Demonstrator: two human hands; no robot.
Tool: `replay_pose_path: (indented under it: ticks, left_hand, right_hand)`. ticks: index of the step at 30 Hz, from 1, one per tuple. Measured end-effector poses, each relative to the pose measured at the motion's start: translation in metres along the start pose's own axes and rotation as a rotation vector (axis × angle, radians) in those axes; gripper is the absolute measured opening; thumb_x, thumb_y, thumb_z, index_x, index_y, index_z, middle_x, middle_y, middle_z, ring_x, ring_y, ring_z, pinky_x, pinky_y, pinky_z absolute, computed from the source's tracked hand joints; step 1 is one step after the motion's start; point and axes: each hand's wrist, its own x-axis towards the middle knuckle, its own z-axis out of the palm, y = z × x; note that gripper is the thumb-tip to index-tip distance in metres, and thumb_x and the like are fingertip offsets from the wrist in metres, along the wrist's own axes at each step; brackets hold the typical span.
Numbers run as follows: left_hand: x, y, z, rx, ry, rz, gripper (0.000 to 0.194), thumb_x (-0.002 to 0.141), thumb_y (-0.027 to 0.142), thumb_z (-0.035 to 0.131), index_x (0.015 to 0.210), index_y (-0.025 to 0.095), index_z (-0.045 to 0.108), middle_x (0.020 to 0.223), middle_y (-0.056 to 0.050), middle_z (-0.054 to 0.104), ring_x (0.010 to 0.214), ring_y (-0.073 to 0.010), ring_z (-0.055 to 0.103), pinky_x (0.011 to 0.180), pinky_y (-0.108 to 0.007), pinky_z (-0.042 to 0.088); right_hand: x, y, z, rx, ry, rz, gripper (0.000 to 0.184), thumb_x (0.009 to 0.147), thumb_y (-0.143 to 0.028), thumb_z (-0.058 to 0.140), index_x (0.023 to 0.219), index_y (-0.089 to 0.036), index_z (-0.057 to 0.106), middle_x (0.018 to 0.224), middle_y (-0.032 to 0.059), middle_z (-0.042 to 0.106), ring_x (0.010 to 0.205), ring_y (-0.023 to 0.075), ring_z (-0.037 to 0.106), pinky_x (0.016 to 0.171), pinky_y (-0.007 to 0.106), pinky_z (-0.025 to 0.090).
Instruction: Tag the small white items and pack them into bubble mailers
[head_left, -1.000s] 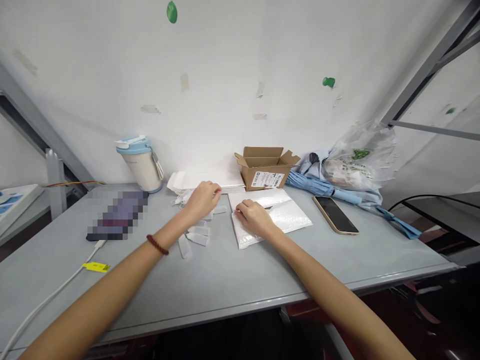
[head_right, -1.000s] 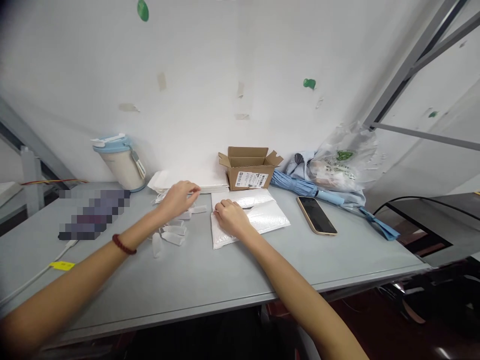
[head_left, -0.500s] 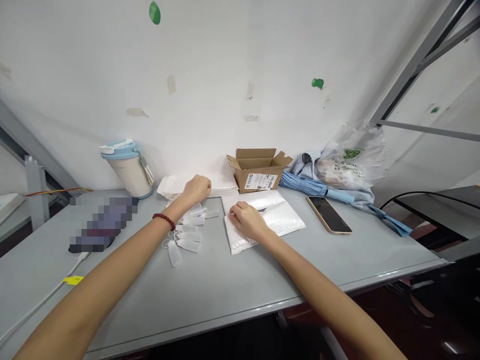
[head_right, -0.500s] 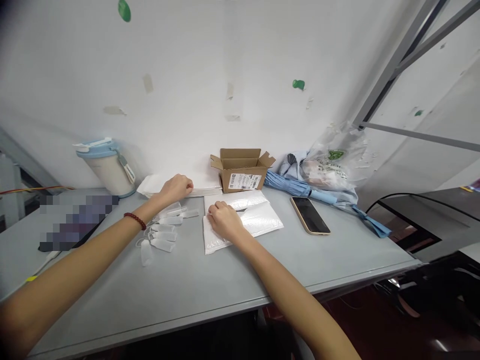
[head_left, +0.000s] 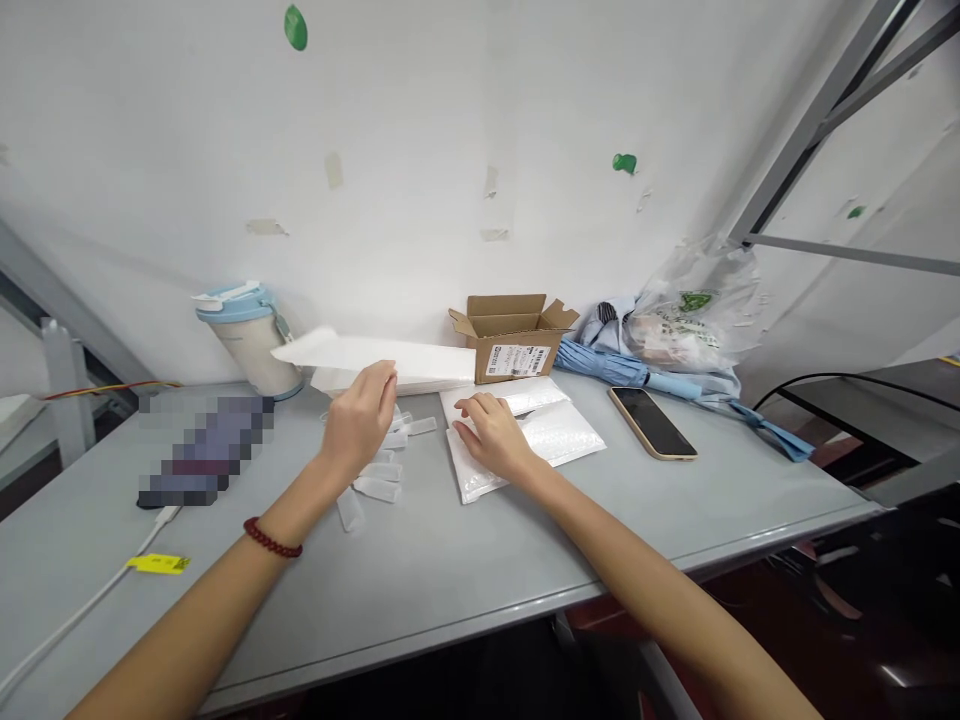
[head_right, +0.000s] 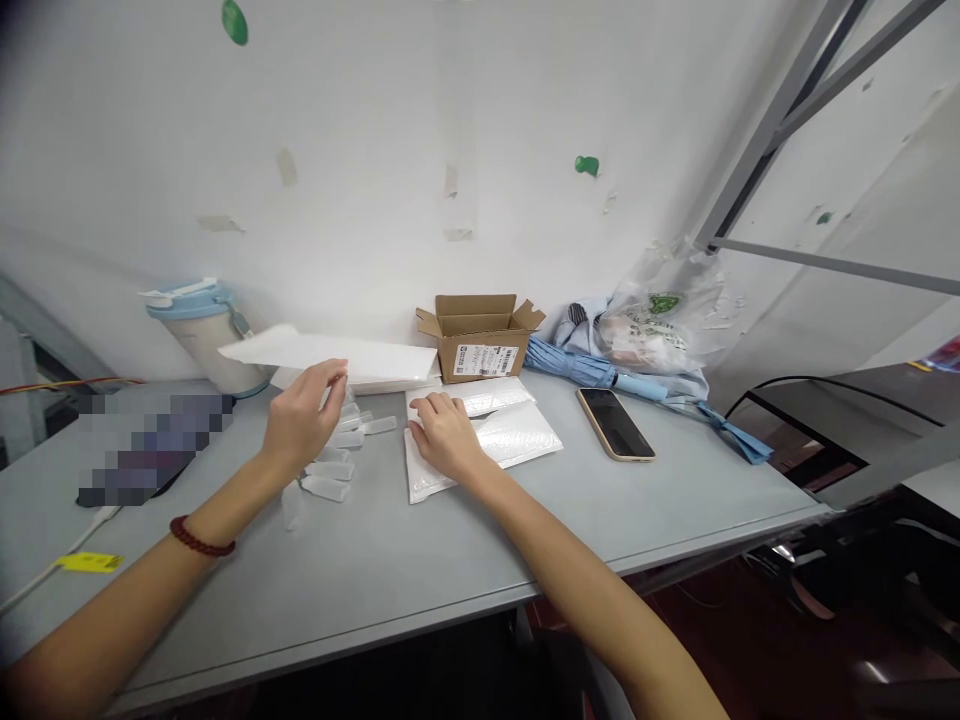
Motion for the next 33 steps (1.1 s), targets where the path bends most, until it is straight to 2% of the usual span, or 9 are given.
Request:
replay_pose_path:
  ticks: [2, 5, 8, 11, 16, 21, 26, 33]
  left_hand:
    - [-0.012, 0.003, -0.005, -0.011, 0.000, 0.032, 0.023, 0.091, 0.021, 0.038, 0.107, 0.019, 0.054, 0.118, -0.010, 0.062, 0.107, -0.0206, 0.059, 0.084, -0.031, 0.048]
    - [-0.021, 0.011, -0.011, -0.006, 0.006, 0.039, 0.026, 0.090, 0.018, 0.038, 0.113, 0.018, 0.052, 0.124, -0.011, 0.060, 0.112, -0.0210, 0.057, 0.088, -0.033, 0.049]
    - [-0.026, 0.025, -0.010, -0.044, 0.009, 0.081, 0.029, 0.090, 0.016, 0.039, 0.117, 0.017, 0.050, 0.124, -0.012, 0.059, 0.115, -0.0215, 0.056, 0.094, -0.036, 0.048]
    - [-0.034, 0.041, -0.004, -0.109, -0.048, 0.159, 0.035, 0.089, 0.014, 0.038, 0.123, 0.016, 0.046, 0.126, -0.014, 0.057, 0.117, -0.0217, 0.054, 0.098, -0.037, 0.047]
    - [-0.048, 0.061, 0.001, -0.187, -0.130, 0.327, 0.034, 0.087, 0.010, 0.038, 0.117, 0.014, 0.053, 0.125, -0.015, 0.058, 0.114, -0.0209, 0.057, 0.094, -0.033, 0.051]
    - [-0.052, 0.067, -0.001, -0.282, -0.190, 0.416, 0.028, 0.086, 0.011, 0.039, 0.107, 0.014, 0.058, 0.117, -0.014, 0.062, 0.103, -0.0197, 0.063, 0.084, -0.030, 0.055]
    - [-0.044, 0.059, -0.001, -0.327, -0.116, 0.287, 0.025, 0.087, 0.012, 0.043, 0.107, 0.015, 0.057, 0.113, -0.013, 0.064, 0.108, -0.0186, 0.059, 0.092, -0.032, 0.051]
    - [-0.022, 0.032, -0.016, -0.211, 0.083, -0.101, 0.021, 0.088, 0.022, 0.044, 0.101, 0.017, 0.059, 0.123, -0.012, 0.057, 0.116, -0.0223, 0.054, 0.095, -0.039, 0.047]
  right_hand:
    - [-0.002, -0.005, -0.002, 0.008, 0.069, -0.075, 0.017, 0.091, -0.020, 0.042, 0.099, -0.015, 0.056, 0.091, 0.0086, 0.062, 0.086, 0.0189, 0.053, 0.077, 0.031, 0.037]
    - [-0.004, -0.015, -0.007, -0.002, 0.151, -0.200, 0.020, 0.093, -0.020, 0.038, 0.096, -0.015, 0.057, 0.086, 0.0082, 0.062, 0.083, 0.0179, 0.052, 0.076, 0.030, 0.036]
    - [-0.006, -0.025, -0.008, -0.081, 0.227, -0.236, 0.023, 0.092, -0.018, 0.038, 0.104, -0.016, 0.058, 0.097, 0.0103, 0.061, 0.094, 0.0187, 0.051, 0.082, 0.031, 0.036]
    - [-0.006, -0.027, -0.006, -0.213, 0.270, -0.168, 0.033, 0.090, -0.014, 0.039, 0.119, -0.020, 0.053, 0.116, 0.0119, 0.056, 0.110, 0.0227, 0.046, 0.095, 0.039, 0.029]
    - [-0.005, -0.014, -0.005, -0.320, 0.249, -0.033, 0.043, 0.085, -0.011, 0.042, 0.126, -0.016, 0.050, 0.125, 0.0169, 0.050, 0.115, 0.0286, 0.043, 0.097, 0.048, 0.025]
    - [-0.003, -0.009, -0.012, -0.350, 0.089, -0.045, 0.052, 0.081, -0.007, 0.041, 0.132, -0.014, 0.044, 0.137, 0.0193, 0.043, 0.126, 0.0303, 0.035, 0.101, 0.054, 0.021]
    - [-0.003, -0.010, -0.010, -0.364, -0.021, -0.052, 0.055, 0.087, -0.007, 0.027, 0.142, -0.013, 0.030, 0.148, 0.0178, 0.030, 0.136, 0.0275, 0.025, 0.102, 0.058, 0.023]
    - [-0.002, -0.004, -0.008, -0.401, -0.016, 0.008, 0.067, 0.081, 0.004, 0.026, 0.144, -0.016, 0.026, 0.149, 0.0184, 0.026, 0.137, 0.0296, 0.023, 0.099, 0.059, 0.029]
